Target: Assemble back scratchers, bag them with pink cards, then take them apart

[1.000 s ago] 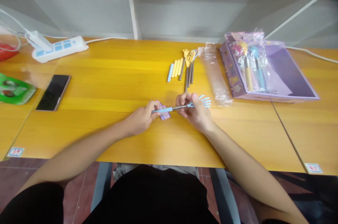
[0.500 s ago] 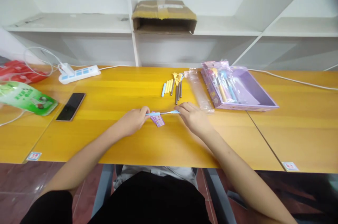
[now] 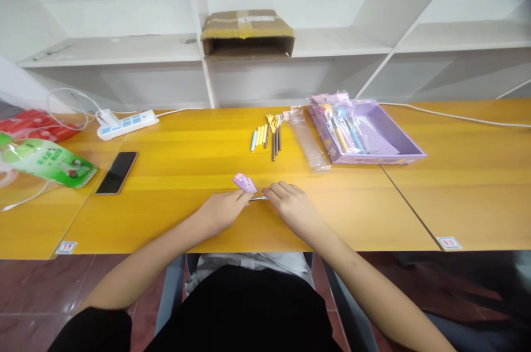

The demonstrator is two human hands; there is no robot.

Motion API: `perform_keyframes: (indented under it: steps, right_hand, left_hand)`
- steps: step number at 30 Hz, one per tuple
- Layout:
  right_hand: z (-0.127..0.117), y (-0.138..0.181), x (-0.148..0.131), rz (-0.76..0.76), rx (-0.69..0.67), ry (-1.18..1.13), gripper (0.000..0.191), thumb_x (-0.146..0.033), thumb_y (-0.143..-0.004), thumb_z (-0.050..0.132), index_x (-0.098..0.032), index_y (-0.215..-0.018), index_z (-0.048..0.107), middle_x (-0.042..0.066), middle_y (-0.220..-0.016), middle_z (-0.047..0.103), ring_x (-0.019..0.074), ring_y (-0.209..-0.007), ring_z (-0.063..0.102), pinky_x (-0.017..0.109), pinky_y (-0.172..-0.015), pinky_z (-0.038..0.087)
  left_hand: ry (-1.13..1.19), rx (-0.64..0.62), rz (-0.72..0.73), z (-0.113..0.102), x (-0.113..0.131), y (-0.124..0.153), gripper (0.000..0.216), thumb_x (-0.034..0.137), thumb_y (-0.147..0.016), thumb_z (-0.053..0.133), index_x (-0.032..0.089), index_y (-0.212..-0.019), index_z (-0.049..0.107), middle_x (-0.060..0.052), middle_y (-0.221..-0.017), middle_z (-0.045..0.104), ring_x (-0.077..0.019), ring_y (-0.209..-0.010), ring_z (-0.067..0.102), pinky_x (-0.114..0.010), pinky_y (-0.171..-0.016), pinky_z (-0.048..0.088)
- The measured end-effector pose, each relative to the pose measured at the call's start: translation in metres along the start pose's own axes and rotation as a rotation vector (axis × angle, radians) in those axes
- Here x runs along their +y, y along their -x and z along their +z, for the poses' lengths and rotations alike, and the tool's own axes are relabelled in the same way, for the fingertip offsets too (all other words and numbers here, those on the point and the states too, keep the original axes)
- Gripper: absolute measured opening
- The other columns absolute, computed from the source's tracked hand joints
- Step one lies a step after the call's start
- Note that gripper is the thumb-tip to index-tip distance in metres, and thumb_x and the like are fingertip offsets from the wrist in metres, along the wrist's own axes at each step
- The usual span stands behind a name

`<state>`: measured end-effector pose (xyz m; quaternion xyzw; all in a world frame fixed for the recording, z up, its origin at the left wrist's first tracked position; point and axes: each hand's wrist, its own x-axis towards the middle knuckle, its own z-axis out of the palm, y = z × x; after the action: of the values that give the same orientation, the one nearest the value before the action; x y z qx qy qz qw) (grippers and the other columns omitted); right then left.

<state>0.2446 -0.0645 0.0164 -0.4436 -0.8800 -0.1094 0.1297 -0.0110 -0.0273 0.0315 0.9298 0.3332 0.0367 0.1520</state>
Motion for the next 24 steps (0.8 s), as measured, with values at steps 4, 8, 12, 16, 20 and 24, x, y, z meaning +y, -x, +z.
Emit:
perform_keyframes:
  steps: [4,8,12,16,20,24]
  right_hand:
    - [0.001,0.010,0.011,0.036,-0.042,0.005,0.015,-0.008,-0.102,0.060,-0.018,-0.101,0.072,0.009,-0.092,0.071,0.0251,-0.085,0.059,0.038,-0.077,0.040]
    - [0.000,0.044,0.045,0.094,-0.037,-0.028,0.021,-0.006,-0.101,0.058,-0.018,-0.110,0.072,0.009,-0.098,0.073,0.0256,-0.090,0.063,0.037,-0.082,0.043]
    - [-0.003,0.099,0.094,0.185,0.054,0.048,0.023,-0.010,-0.103,0.054,-0.016,-0.116,0.071,0.012,-0.104,0.076,0.0281,-0.097,0.067,0.039,-0.083,0.045]
    - [-0.005,0.157,0.138,0.205,0.137,0.130,0.021,-0.019,-0.104,0.057,-0.017,-0.117,0.073,0.012,-0.108,0.079,0.0288,-0.101,0.071,0.040,-0.088,0.050]
    - [-0.005,0.198,0.160,0.255,0.158,0.161,0.020,-0.025,-0.103,0.059,-0.022,-0.115,0.074,0.009,-0.105,0.080,0.0281,-0.098,0.074,0.041,-0.089,0.054]
    - [-0.004,0.210,0.154,0.347,0.116,0.092,0.022,-0.025,-0.101,0.060,-0.026,-0.117,0.074,0.009,-0.108,0.081,0.0302,-0.096,0.077,0.044,-0.088,0.058]
  left_hand:
    - [0.031,-0.043,-0.052,-0.005,-0.010,0.011,0.039,0.019,-0.110,0.042,0.021,-0.143,0.063,-0.012,-0.126,0.080,-0.0273,-0.111,0.079,-0.036,-0.094,0.060]
    - [0.012,-0.107,-0.108,-0.014,-0.038,0.037,0.046,0.014,-0.106,0.041,0.025,-0.144,0.065,-0.010,-0.136,0.078,-0.0267,-0.116,0.078,-0.037,-0.099,0.059]
    - [-0.023,-0.085,-0.124,-0.021,-0.082,0.074,0.053,0.013,-0.104,0.041,0.027,-0.150,0.063,-0.010,-0.143,0.076,-0.0268,-0.123,0.076,-0.041,-0.108,0.057]
    - [-0.060,-0.028,-0.155,-0.023,-0.113,0.106,0.048,0.018,-0.104,0.044,0.027,-0.144,0.069,-0.009,-0.138,0.078,-0.0271,-0.120,0.078,-0.043,-0.107,0.059]
    - [-0.042,0.019,-0.168,-0.025,-0.116,0.123,0.043,0.020,-0.104,0.047,0.027,-0.137,0.074,-0.007,-0.124,0.083,-0.0256,-0.108,0.080,-0.040,-0.099,0.062]
    - [-0.054,0.050,-0.159,-0.025,-0.110,0.130,0.038,0.023,-0.106,0.048,0.028,-0.133,0.075,-0.006,-0.121,0.083,-0.0271,-0.108,0.080,-0.040,-0.098,0.063]
